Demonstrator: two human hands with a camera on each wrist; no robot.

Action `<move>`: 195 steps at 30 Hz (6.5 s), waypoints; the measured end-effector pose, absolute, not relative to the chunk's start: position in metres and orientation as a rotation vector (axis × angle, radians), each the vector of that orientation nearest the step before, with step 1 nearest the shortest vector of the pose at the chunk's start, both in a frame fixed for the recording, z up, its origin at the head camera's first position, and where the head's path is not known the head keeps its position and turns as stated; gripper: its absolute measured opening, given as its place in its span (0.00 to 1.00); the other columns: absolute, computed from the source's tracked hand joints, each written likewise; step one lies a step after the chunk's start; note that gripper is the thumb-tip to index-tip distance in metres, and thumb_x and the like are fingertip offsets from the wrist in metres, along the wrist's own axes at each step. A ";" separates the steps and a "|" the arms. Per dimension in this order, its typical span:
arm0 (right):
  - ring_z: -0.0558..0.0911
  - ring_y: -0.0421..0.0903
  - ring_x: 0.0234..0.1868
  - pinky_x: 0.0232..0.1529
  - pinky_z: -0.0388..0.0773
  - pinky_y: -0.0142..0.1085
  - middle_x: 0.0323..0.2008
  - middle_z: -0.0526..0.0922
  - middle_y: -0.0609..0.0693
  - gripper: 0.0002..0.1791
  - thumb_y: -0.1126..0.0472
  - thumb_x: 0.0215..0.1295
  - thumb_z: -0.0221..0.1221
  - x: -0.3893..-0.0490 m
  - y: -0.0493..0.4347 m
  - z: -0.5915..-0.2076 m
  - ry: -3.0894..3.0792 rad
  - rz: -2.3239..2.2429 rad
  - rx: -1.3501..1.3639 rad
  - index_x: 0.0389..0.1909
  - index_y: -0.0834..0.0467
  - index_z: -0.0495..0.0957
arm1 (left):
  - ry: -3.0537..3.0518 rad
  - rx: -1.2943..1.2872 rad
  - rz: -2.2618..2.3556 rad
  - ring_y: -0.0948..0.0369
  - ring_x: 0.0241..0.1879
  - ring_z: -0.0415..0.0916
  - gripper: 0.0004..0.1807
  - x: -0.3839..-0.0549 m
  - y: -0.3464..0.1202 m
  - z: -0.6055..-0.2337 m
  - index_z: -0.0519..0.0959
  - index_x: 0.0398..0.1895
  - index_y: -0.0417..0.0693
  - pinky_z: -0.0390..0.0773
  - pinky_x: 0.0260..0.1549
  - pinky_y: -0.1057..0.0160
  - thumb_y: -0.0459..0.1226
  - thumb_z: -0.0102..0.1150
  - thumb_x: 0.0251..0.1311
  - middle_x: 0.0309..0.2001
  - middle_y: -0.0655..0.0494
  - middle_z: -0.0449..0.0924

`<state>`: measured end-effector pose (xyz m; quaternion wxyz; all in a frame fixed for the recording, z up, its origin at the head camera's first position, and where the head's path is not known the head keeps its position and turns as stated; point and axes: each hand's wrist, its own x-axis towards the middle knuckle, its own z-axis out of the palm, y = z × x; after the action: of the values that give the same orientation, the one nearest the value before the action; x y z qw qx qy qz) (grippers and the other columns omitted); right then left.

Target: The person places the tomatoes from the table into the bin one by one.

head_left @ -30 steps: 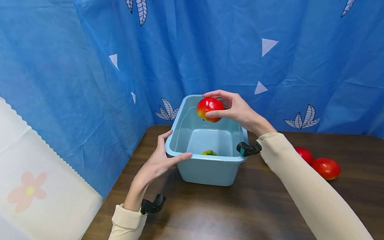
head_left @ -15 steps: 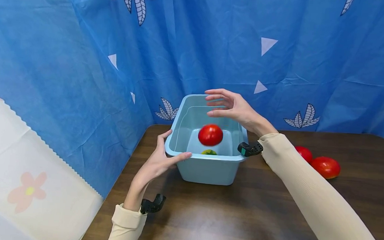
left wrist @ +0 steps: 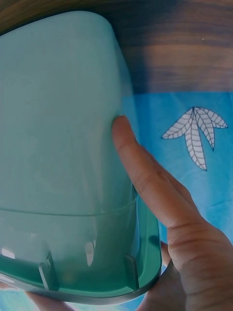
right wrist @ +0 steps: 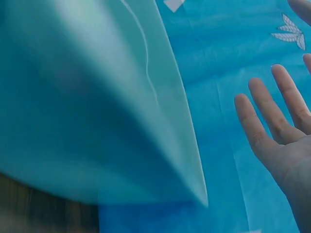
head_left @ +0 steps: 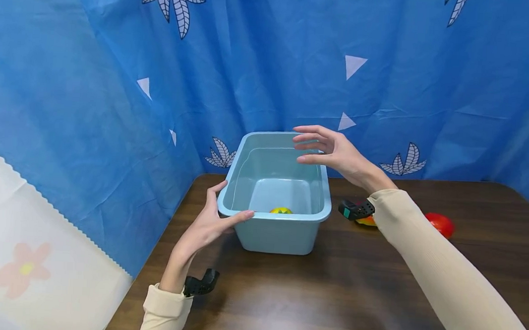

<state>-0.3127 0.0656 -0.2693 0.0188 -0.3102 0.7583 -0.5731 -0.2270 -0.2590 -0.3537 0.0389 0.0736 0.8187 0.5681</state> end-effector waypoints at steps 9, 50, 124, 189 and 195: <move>0.72 0.55 0.72 0.69 0.71 0.59 0.71 0.73 0.56 0.36 0.61 0.71 0.66 -0.294 0.121 -0.290 2.455 -1.782 -0.773 0.78 0.54 0.66 | 2.530 0.212 1.710 0.44 0.69 0.68 0.62 -0.225 -0.263 -0.353 0.39 0.83 0.61 0.81 0.58 0.43 0.53 0.75 0.59 0.79 0.44 0.51; 0.65 0.22 0.53 0.59 0.76 0.49 0.63 0.70 0.35 0.37 0.54 0.74 0.65 -0.242 0.320 -0.426 2.887 -1.344 -0.189 0.79 0.52 0.63 | 2.522 0.244 1.728 0.41 0.68 0.68 0.60 -0.231 -0.259 -0.355 0.39 0.83 0.60 0.81 0.56 0.40 0.51 0.74 0.61 0.78 0.42 0.51; 0.74 0.45 0.63 0.49 0.82 0.27 0.68 0.71 0.47 0.31 0.68 0.74 0.62 -0.258 0.185 -0.288 2.584 -1.906 -0.598 0.75 0.52 0.70 | 2.527 0.221 1.728 0.43 0.68 0.69 0.61 -0.231 -0.260 -0.354 0.40 0.83 0.61 0.81 0.57 0.41 0.52 0.75 0.59 0.77 0.42 0.53; 0.73 0.51 0.71 0.72 0.66 0.58 0.70 0.75 0.51 0.34 0.64 0.69 0.68 -0.322 0.074 -0.259 2.328 -1.755 -0.874 0.74 0.54 0.70 | 2.492 0.232 1.736 0.43 0.68 0.68 0.62 -0.228 -0.225 -0.345 0.40 0.83 0.62 0.81 0.55 0.38 0.53 0.76 0.57 0.77 0.43 0.53; 0.72 0.52 0.72 0.74 0.65 0.58 0.70 0.74 0.52 0.32 0.65 0.71 0.66 -0.320 0.093 -0.261 2.332 -1.777 -0.846 0.74 0.53 0.70 | 2.509 0.208 1.722 0.43 0.68 0.69 0.62 -0.227 -0.226 -0.346 0.40 0.83 0.63 0.82 0.55 0.40 0.53 0.76 0.57 0.78 0.43 0.53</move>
<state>-0.3202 0.0926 -0.2614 0.0449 -0.2769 0.7634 -0.5818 -0.2267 -0.2256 -0.3459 0.0457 0.0680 0.8216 0.5641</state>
